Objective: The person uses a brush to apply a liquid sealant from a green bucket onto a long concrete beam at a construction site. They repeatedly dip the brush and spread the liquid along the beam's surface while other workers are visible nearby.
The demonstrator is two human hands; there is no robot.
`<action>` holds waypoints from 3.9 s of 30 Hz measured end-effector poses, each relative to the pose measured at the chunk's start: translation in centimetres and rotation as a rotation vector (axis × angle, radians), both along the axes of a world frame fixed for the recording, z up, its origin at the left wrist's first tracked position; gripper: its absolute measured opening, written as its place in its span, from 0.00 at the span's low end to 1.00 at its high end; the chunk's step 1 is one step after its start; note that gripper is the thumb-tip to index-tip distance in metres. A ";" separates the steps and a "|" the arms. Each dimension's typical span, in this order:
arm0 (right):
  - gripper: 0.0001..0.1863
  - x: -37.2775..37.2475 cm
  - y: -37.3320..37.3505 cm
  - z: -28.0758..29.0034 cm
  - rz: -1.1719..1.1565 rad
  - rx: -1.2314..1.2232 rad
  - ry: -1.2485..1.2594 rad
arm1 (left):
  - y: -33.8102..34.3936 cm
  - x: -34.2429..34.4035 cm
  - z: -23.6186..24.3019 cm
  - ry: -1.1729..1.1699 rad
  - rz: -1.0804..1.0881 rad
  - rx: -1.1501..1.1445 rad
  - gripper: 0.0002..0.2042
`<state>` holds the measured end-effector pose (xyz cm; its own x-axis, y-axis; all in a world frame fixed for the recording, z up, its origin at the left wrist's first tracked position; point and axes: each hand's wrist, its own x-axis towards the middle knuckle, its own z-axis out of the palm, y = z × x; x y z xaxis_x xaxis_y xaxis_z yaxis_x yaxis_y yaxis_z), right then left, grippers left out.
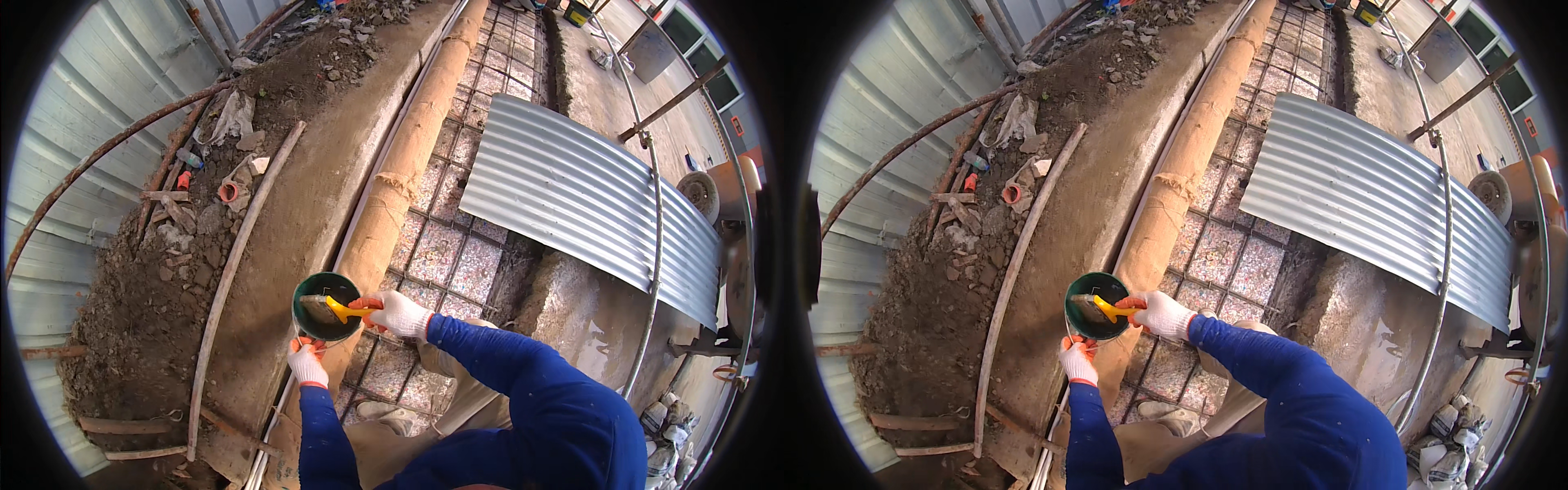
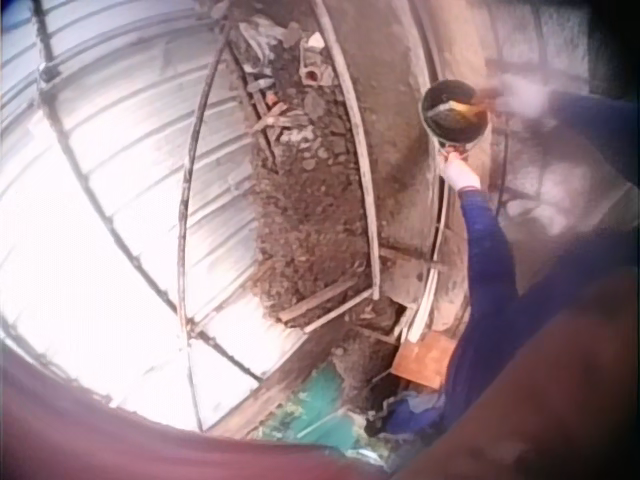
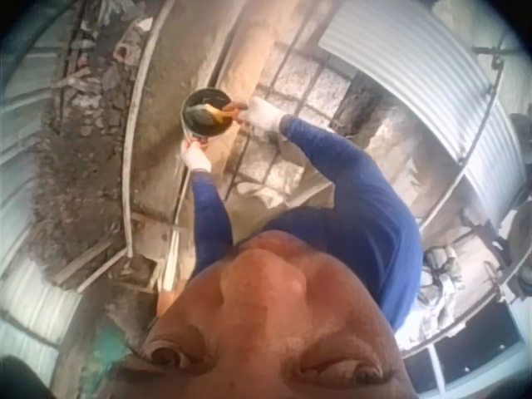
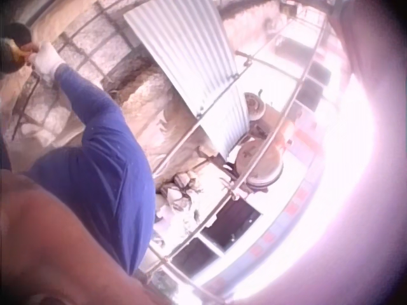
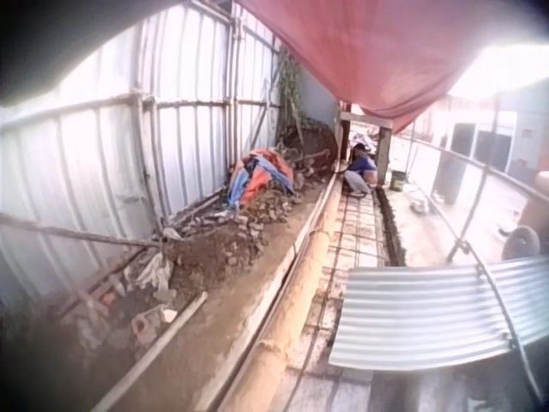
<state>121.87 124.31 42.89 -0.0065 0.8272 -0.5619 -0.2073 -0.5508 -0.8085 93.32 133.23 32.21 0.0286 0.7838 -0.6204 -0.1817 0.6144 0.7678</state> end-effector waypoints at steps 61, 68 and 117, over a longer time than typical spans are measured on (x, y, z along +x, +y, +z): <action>0.30 -16.6 9.9 -38.9 -0.573 0.091 -0.205 | -7.1 -15.5 -14.2 0.204 -0.410 1.034 0.14; 0.23 -31.5 5.3 -46.4 -0.141 0.331 -0.231 | -7.0 -14.5 -14.5 0.250 -0.418 1.124 0.13; 0.21 -42.2 1.6 -38.5 0.260 0.102 -0.404 | -6.5 -14.5 -15.1 0.187 -0.342 1.011 0.17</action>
